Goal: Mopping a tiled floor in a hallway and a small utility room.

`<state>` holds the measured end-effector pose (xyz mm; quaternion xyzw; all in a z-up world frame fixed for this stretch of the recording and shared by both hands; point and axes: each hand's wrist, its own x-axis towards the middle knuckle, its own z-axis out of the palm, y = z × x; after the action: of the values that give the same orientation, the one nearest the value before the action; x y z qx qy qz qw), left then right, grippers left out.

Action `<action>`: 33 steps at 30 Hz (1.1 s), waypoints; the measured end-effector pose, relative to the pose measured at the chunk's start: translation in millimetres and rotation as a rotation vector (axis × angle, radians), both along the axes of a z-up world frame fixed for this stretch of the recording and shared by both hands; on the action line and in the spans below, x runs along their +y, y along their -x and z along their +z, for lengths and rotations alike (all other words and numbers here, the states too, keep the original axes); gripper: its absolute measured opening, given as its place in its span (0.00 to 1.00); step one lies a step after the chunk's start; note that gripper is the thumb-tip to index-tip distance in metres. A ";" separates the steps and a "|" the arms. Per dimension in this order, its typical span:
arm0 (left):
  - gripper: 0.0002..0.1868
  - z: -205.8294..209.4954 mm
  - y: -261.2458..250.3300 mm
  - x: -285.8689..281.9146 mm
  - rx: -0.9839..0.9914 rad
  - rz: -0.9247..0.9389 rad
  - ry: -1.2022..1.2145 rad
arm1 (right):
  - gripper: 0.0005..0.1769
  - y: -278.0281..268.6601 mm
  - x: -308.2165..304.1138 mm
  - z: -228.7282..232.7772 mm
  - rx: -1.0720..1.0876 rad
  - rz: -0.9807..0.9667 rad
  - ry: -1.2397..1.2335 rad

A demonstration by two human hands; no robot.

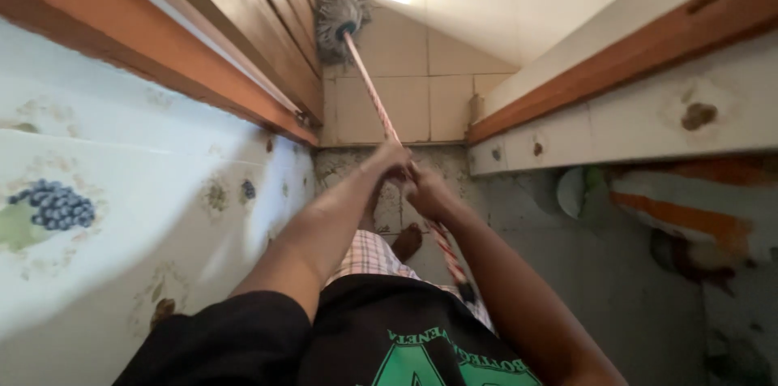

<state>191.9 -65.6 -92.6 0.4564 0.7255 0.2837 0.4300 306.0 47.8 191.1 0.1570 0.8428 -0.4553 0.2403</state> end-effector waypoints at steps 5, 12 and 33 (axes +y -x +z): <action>0.09 75.0 -138.8 36.4 -0.368 0.271 0.331 | 0.23 -141.9 36.2 37.9 -0.245 0.035 -0.131; 0.12 155.8 -307.5 69.8 -0.850 0.115 0.366 | 0.32 -349.2 48.5 10.6 -0.336 -0.174 -0.080; 0.12 178.2 1.4 128.7 -0.468 0.760 0.157 | 0.23 -1.2 64.8 50.9 -0.300 -0.468 0.044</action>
<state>190.4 63.1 85.6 0.0473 0.7440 0.4611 0.4813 307.2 112.6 242.0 0.4079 0.7285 -0.4883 0.2539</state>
